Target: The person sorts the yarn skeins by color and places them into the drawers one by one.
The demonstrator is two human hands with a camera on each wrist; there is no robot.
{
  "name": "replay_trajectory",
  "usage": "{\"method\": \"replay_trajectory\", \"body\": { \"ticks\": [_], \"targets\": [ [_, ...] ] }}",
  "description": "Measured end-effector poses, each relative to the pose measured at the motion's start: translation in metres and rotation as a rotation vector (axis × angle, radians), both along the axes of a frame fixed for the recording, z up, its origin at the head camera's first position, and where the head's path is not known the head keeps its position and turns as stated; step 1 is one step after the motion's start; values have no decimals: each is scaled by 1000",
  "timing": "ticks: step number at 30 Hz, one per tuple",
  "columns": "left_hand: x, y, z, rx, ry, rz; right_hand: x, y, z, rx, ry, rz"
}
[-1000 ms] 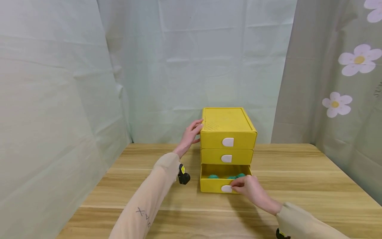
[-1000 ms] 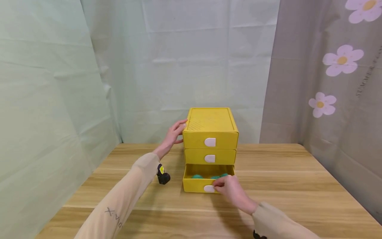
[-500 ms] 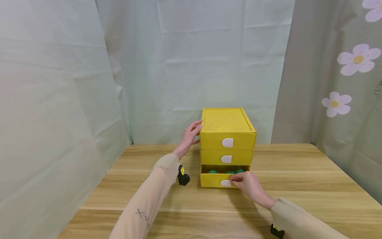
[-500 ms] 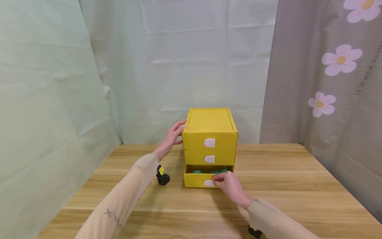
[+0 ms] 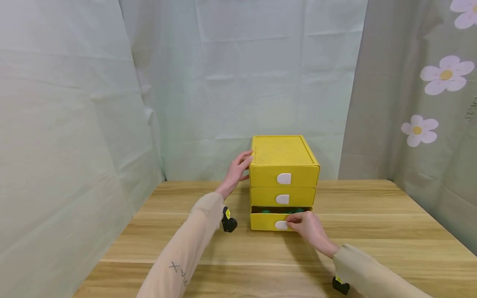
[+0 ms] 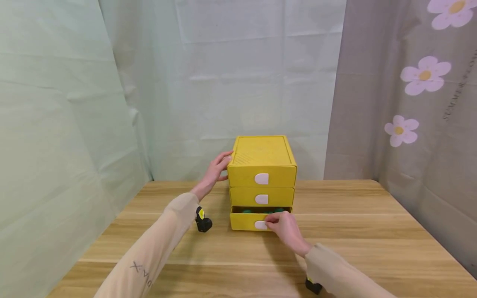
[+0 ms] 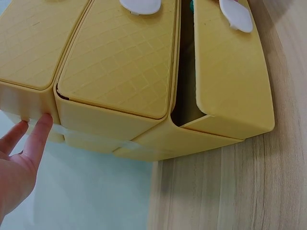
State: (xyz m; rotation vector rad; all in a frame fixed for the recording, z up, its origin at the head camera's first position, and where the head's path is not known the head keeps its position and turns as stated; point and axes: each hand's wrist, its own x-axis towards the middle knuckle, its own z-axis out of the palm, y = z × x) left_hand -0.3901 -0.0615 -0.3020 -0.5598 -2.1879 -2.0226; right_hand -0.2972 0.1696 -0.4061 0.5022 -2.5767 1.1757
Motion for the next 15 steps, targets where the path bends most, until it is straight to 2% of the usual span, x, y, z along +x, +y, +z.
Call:
{"method": "replay_trajectory", "body": {
  "ticks": [15],
  "targets": [
    [1,0,1,5,-8,0,-9,-3,-1,-28,-2,-74]
  ]
}}
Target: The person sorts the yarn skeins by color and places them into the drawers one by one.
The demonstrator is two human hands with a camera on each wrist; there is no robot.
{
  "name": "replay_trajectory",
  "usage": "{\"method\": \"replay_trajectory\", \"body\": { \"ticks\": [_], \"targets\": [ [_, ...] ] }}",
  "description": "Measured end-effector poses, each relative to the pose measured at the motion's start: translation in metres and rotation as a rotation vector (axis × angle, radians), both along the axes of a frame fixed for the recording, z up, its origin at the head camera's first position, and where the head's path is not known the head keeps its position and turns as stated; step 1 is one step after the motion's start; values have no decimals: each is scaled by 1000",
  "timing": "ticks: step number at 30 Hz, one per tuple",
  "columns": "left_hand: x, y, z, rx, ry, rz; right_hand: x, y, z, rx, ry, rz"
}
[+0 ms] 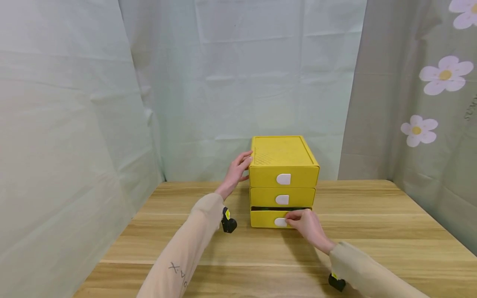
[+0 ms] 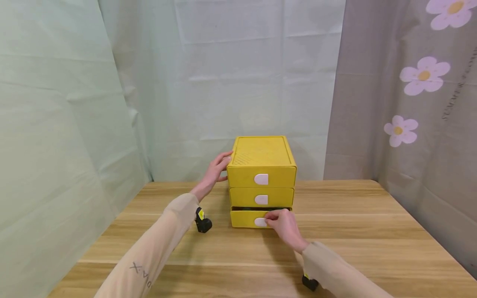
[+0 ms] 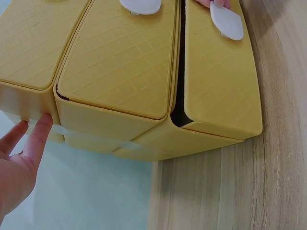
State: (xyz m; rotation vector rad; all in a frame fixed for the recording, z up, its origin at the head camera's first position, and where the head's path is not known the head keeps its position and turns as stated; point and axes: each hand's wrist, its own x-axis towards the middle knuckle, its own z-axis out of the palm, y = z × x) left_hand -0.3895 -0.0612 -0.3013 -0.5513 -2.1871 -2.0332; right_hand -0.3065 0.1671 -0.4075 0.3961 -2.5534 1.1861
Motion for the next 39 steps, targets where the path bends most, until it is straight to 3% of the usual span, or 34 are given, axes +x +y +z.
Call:
{"method": "replay_trajectory", "body": {
  "ticks": [20,35,39],
  "targets": [
    [2,2,-1,3,-4,3,-11,-1,-1,-12,25,-55],
    [0,1,-1,1,1,-6,-9,3,2,-16,-7,-12],
    [0,0,0,3,0,-14,-7,6,3,-63,-17,29]
  ]
}}
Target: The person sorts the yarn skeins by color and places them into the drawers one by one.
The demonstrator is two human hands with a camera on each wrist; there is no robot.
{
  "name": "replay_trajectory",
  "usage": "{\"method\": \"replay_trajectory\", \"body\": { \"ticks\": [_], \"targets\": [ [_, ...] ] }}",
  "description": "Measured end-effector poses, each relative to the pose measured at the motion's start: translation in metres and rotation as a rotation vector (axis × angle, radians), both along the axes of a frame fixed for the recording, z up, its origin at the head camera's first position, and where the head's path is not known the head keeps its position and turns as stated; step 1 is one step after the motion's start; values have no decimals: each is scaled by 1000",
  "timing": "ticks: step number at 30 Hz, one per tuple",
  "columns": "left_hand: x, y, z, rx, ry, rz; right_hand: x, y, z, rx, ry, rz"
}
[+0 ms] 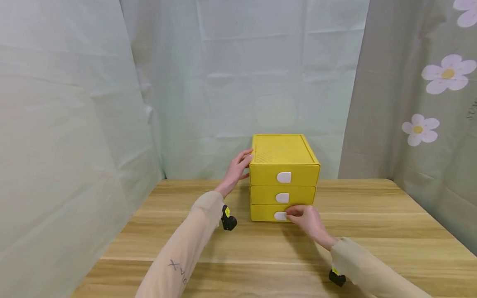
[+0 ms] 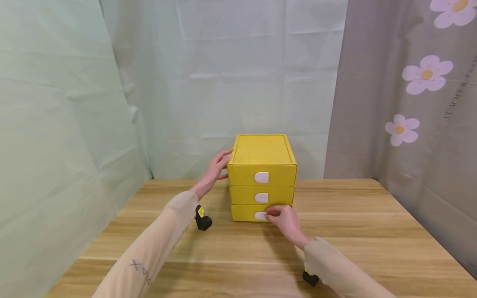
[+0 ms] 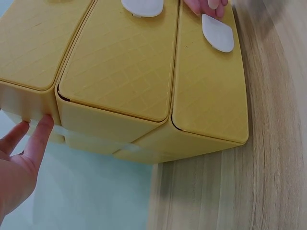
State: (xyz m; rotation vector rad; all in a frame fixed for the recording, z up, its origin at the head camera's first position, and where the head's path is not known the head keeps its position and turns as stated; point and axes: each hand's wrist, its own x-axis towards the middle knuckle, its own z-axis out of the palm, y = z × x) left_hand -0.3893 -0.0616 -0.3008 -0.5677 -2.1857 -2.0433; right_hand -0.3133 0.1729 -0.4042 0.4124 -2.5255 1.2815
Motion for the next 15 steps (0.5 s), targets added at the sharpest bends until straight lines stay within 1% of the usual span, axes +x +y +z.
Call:
{"method": "replay_trajectory", "body": {
  "ticks": [2,5,9,15],
  "targets": [
    [0,0,0,2,-3,-1,2,2,1,-15,-7,10],
    [0,-2,1,-1,-14,-26,7,8,4,-42,-14,19],
    [1,-4,1,-9,-21,-33,13,18,7,-69,-8,27],
    [1,-3,1,0,-4,12,17,39,12,-66,30,8]
  ]
}}
